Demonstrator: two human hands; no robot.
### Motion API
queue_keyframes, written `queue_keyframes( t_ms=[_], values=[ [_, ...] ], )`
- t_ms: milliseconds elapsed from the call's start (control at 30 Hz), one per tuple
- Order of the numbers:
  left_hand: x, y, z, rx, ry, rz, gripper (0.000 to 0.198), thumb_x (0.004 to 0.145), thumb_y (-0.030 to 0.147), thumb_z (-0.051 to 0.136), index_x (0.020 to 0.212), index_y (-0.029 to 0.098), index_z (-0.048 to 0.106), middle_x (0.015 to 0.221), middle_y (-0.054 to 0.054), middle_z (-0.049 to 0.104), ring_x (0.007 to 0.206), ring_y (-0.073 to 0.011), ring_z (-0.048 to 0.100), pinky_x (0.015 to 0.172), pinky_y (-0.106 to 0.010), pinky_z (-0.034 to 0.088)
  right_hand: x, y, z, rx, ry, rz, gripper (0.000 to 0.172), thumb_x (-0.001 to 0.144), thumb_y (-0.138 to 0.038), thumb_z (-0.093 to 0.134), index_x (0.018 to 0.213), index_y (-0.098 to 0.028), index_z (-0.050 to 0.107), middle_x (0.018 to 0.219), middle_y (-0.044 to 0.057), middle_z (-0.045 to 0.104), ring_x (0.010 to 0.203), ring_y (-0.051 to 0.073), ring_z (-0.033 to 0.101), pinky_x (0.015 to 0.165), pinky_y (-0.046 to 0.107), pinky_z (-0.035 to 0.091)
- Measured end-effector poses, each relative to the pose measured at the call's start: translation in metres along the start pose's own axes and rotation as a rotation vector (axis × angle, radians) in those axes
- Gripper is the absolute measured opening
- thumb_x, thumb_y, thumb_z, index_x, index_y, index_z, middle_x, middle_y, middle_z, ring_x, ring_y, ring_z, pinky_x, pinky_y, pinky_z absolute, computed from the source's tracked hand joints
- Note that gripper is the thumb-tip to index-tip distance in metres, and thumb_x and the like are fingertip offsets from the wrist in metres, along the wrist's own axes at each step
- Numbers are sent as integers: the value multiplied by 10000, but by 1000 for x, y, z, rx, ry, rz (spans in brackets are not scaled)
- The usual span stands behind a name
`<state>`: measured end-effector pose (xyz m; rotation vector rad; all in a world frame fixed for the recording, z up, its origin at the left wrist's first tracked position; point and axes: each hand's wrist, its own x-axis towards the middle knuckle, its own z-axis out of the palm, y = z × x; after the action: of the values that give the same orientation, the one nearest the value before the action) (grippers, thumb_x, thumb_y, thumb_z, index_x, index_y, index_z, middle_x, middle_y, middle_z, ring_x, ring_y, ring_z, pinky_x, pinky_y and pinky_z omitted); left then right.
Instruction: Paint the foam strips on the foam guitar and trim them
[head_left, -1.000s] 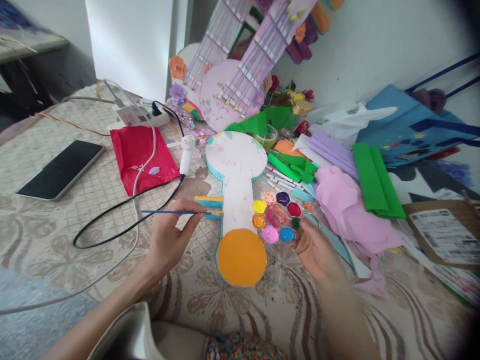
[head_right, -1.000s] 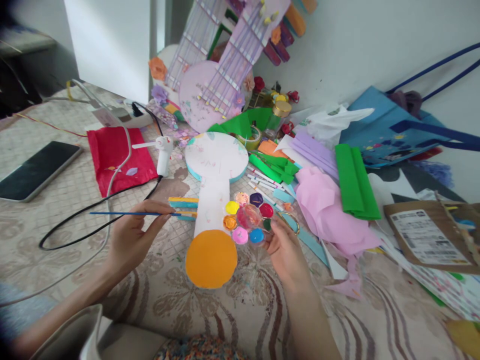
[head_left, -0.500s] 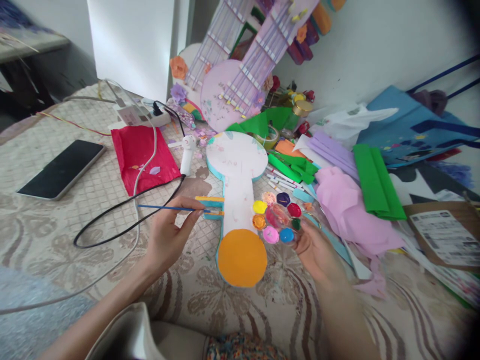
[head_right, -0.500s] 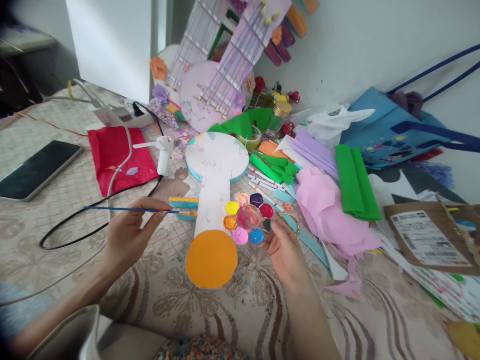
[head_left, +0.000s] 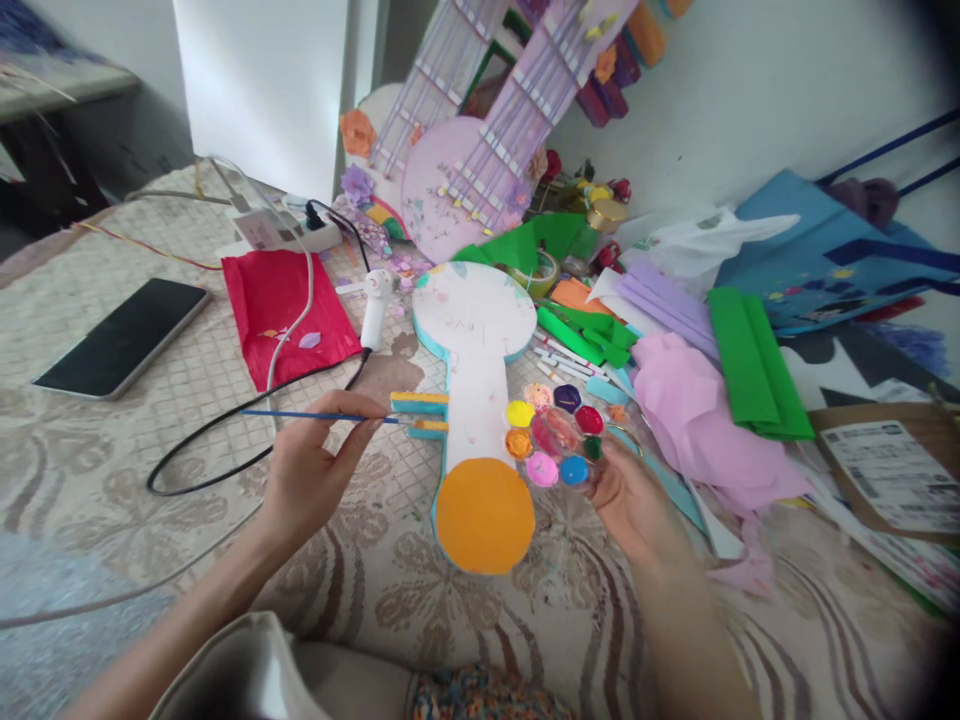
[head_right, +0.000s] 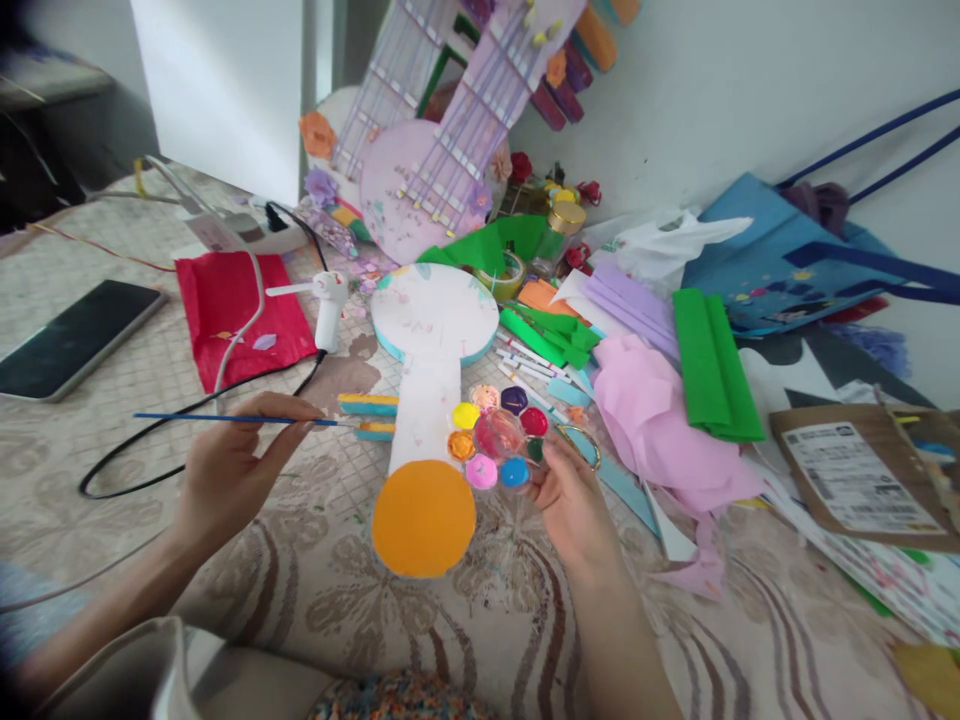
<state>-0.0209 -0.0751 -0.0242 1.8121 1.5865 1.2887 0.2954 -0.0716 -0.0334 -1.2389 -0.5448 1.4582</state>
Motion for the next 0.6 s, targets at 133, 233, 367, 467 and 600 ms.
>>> queue_keyframes(
  t_ms=[133,233,367,467,600],
  values=[
    [0,-1,-9,37,12,-26,71,866,190,570,883,220,632,854,-2,671,833,-157,623,783,-290,464,0,0,0,-8,-1,-8,206,670,-313,772,833,-215,694,778,-32,736,581,134,661,470,212,531],
    [0,-3,-10,0,23,-64,72,869,210,571,904,223,632,865,-9,669,851,-170,621,800,-310,456,0,0,0,-9,-3,-9,199,669,-314,774,819,-215,690,772,-31,734,571,133,658,460,213,528],
    [1,-5,-1,-105,32,-112,60,861,252,591,899,223,627,869,-17,664,857,-185,622,806,-333,457,0,0,0,-8,-2,-8,199,668,-313,776,820,-217,694,757,-28,732,567,131,657,457,208,524],
    [3,-5,9,-167,6,-149,72,851,261,603,901,215,629,885,-26,668,876,-194,626,826,-346,458,-1,0,0,-13,-18,-16,215,672,-323,774,846,-219,704,804,-17,744,599,137,669,474,207,531],
    [5,-6,19,-189,-14,-176,88,844,283,605,885,209,627,860,-22,664,848,-192,623,806,-345,461,-1,-1,0,-12,-21,-18,220,677,-326,772,861,-225,710,811,-15,747,609,140,672,473,204,530]
  ],
)
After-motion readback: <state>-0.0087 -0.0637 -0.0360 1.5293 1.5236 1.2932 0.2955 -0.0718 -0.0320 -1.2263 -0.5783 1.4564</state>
